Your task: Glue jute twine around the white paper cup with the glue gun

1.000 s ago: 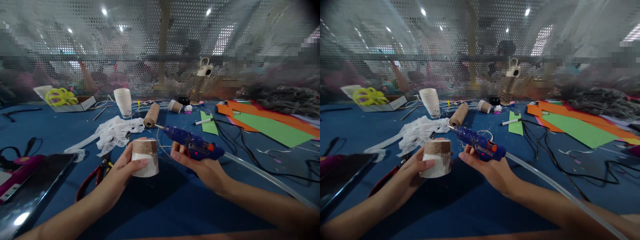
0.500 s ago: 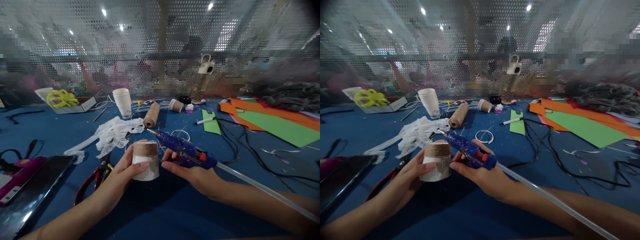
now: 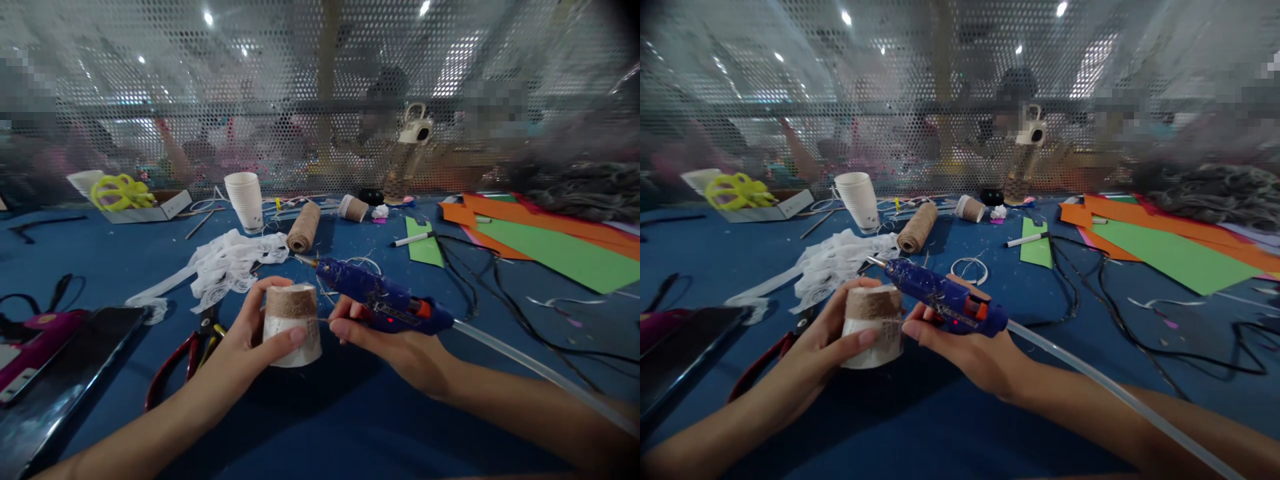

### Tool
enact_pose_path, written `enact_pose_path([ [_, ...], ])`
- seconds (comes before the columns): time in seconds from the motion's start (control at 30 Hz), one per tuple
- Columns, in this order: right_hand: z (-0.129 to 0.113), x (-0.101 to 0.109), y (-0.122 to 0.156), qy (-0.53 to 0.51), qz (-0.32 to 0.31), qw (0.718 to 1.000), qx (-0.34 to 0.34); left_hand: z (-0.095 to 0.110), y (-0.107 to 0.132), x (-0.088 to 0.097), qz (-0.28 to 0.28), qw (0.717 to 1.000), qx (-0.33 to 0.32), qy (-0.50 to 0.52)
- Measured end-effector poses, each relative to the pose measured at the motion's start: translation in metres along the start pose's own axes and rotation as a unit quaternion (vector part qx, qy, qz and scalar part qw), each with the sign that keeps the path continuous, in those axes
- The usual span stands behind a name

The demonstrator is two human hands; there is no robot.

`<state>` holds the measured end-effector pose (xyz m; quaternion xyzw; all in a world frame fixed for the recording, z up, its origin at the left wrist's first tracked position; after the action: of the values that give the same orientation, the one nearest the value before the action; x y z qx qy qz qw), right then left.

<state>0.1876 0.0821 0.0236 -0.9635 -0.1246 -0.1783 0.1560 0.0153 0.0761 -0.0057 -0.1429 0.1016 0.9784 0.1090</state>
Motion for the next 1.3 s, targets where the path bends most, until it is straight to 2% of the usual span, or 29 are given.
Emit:
enact_pose_path([
  [0.3,0.014,-0.004,0.003,-0.073,-0.006,0.994,-0.081,-0.004,-0.001,0.0,-0.022,1.0,-0.006,0.006],
  [0.43,0.025,-0.009,0.005,-0.133,0.004,0.984,-0.121,-0.006,-0.004,0.001,-0.057,0.998,-0.016,0.004],
  [0.7,0.034,-0.019,0.005,-0.226,0.001,0.966,-0.126,-0.007,-0.006,0.0,-0.074,0.997,-0.023,0.014],
  [0.97,0.038,-0.017,0.008,-0.233,0.013,0.963,-0.134,-0.01,-0.007,-0.001,-0.076,0.997,-0.014,0.017],
  [1.17,0.037,-0.016,0.009,-0.204,0.013,0.97,-0.134,-0.007,-0.001,0.0,-0.034,0.999,0.013,0.033],
  [1.3,0.038,-0.016,0.01,-0.197,0.021,0.971,-0.135,-0.006,0.0,-0.001,-0.029,0.999,0.012,0.036],
])
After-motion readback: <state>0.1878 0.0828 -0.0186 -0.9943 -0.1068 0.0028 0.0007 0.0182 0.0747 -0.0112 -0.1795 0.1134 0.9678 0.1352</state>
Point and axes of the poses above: each hand's wrist, its own y-axis away from the middle knuckle, its own x-axis out of the back of the hand, z = x × y, the point moved 8 cm from there along -y, towards the middle knuckle, and after that the axes turned 9 degrees about y, right-handed, at the moved point
